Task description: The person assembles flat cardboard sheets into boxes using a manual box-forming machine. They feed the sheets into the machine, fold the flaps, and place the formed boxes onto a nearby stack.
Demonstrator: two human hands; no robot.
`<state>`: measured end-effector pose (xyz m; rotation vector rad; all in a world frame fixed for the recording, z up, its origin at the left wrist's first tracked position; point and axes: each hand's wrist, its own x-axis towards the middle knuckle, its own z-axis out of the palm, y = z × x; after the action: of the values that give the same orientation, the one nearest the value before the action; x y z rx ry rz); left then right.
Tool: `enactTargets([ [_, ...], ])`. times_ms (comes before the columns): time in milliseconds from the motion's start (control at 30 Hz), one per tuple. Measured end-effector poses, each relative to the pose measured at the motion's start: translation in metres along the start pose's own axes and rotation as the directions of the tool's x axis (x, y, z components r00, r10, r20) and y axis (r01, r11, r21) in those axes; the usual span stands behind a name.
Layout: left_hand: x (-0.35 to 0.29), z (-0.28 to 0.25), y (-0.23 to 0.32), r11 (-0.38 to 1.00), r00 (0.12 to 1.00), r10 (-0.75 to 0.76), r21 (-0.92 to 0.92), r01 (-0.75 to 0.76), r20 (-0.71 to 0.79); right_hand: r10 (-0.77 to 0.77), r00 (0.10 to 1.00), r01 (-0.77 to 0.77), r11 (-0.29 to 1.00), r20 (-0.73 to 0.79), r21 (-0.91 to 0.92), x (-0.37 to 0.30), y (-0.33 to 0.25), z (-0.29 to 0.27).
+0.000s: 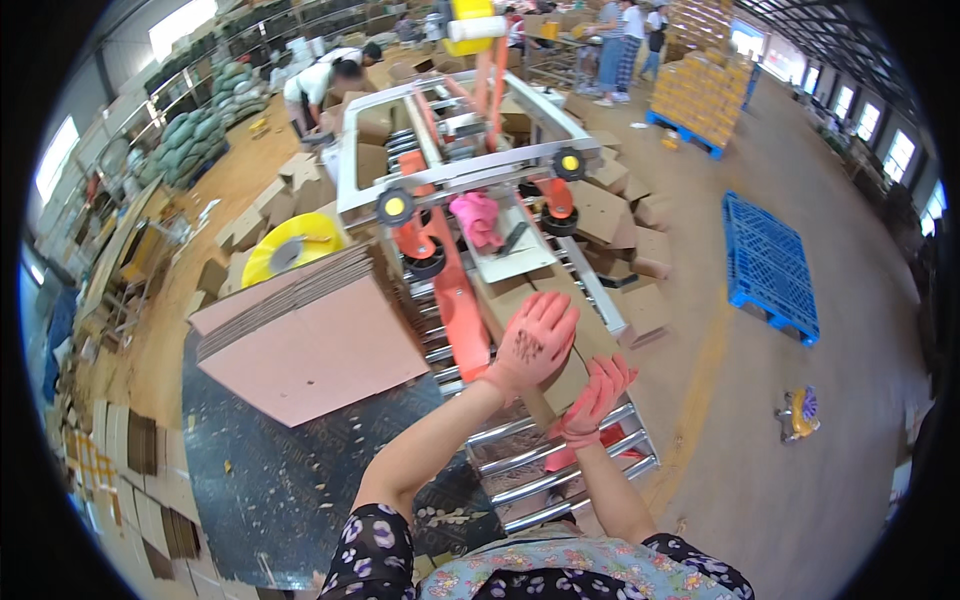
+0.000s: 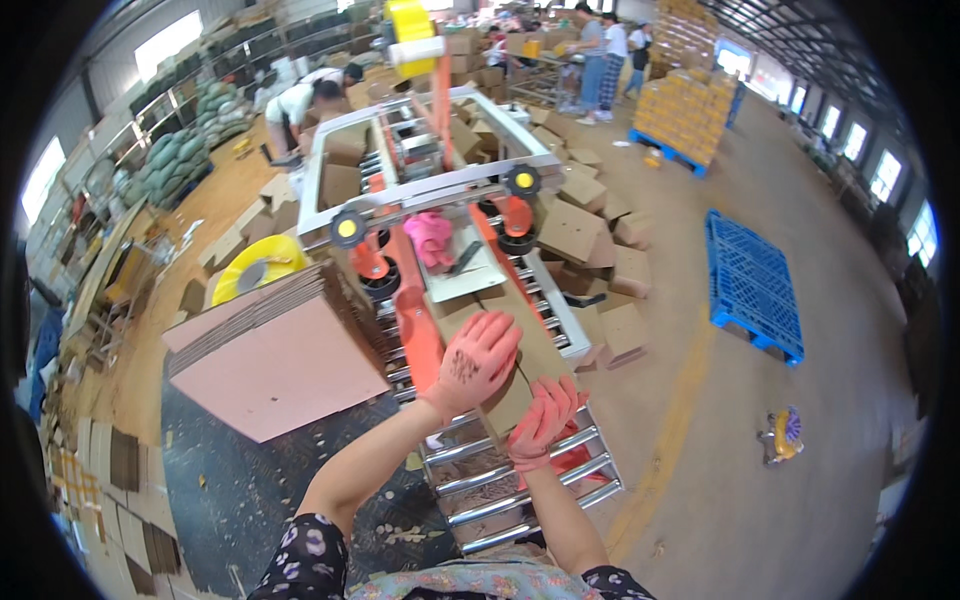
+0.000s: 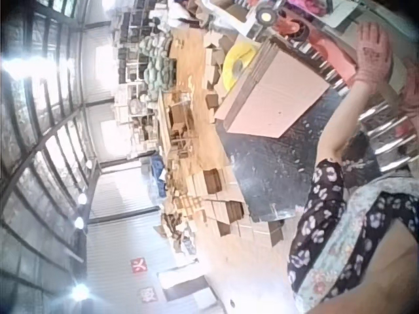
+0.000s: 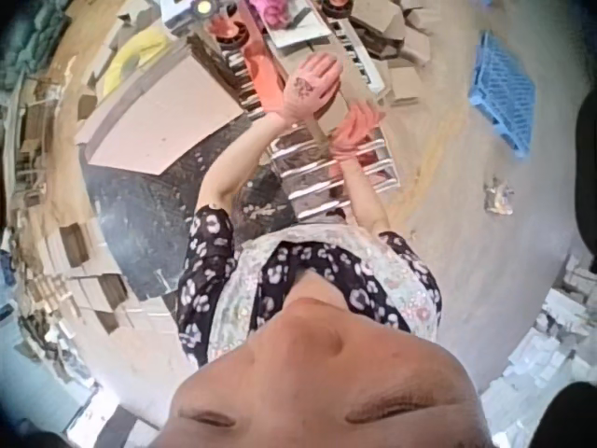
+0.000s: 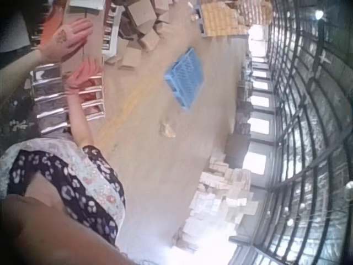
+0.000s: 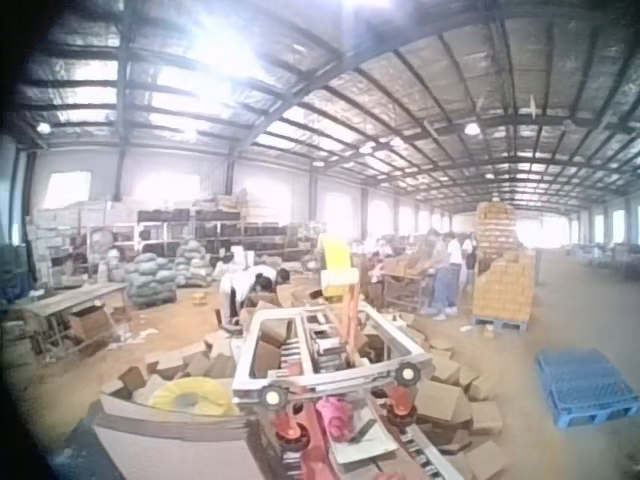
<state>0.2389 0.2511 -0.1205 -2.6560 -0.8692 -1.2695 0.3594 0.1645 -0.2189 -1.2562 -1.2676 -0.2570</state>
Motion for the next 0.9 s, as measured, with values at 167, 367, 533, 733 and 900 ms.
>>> enactTargets([
  [167, -0.128, -0.077, -0.038, 0.917, 0.912, -0.398, 0.007, 0.399, 0.102, -0.147, 0.98, 0.136, 0.987, 0.131, 0.091, 0.023, -0.037, 0.078],
  [367, -0.21, -0.186, -0.084, 0.616, 0.691, -0.72, 0.405, 0.676, -0.059, -0.559, 0.651, 0.425, 0.829, 0.514, 0.363, 0.027, -0.232, 0.236],
  [533, -0.227, -0.289, -0.103, 0.57, 0.827, -0.518, 0.632, 0.525, -0.219, -0.747, 0.518, 0.483, 0.658, 0.417, 0.577, 0.008, -0.229, 0.228],
  [733, -0.215, -0.352, -0.117, 0.383, 0.47, -0.883, 0.602, 0.701, 0.015, -0.7, 0.644, 0.289, 0.597, 0.309, 0.748, -0.011, -0.261, 0.161],
  [900, -0.223, -0.38, -0.07, 0.174, 0.258, -0.966, 0.776, 0.607, 0.014, -0.903, 0.326, -0.147, 0.245, 0.281, 0.958, 0.062, -0.211, 0.017],
])
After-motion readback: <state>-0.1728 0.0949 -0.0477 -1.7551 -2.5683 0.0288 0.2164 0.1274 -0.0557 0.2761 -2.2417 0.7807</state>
